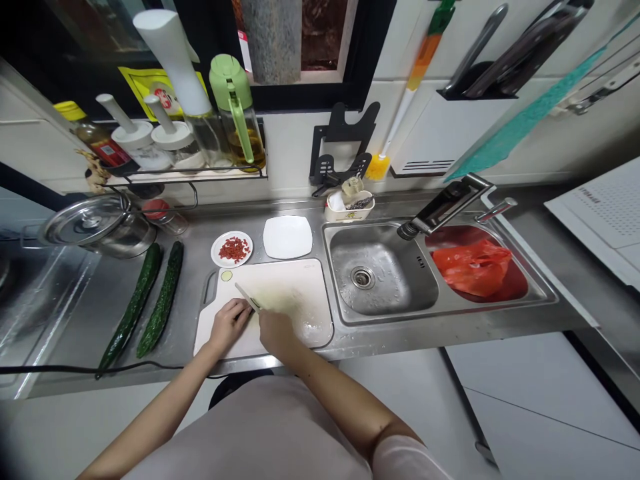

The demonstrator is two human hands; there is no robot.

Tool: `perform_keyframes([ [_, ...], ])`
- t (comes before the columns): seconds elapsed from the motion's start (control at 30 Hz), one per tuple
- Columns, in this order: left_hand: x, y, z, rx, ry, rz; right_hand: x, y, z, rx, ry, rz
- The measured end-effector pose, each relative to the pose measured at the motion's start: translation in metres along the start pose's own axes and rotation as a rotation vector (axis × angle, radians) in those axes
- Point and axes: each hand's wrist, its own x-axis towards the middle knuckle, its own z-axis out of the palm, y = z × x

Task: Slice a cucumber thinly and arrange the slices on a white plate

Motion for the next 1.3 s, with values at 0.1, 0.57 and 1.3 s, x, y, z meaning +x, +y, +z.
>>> perform_keyframes([
  [0.1,0.000,0.000,0.000,-0.008,-0.005,-0.006,0.002,0.000,-0.001,0.006,0.006,0.001],
  [0.57,0.002,-0.003,0.000,-0.027,-0.010,0.005,0.000,0.004,0.003,-0.035,-0.014,-0.015],
  [1.3,0.006,-0.007,-0.004,-0.086,-0.028,-0.034,0.024,0.005,0.003,-0.008,0.053,-0.052],
])
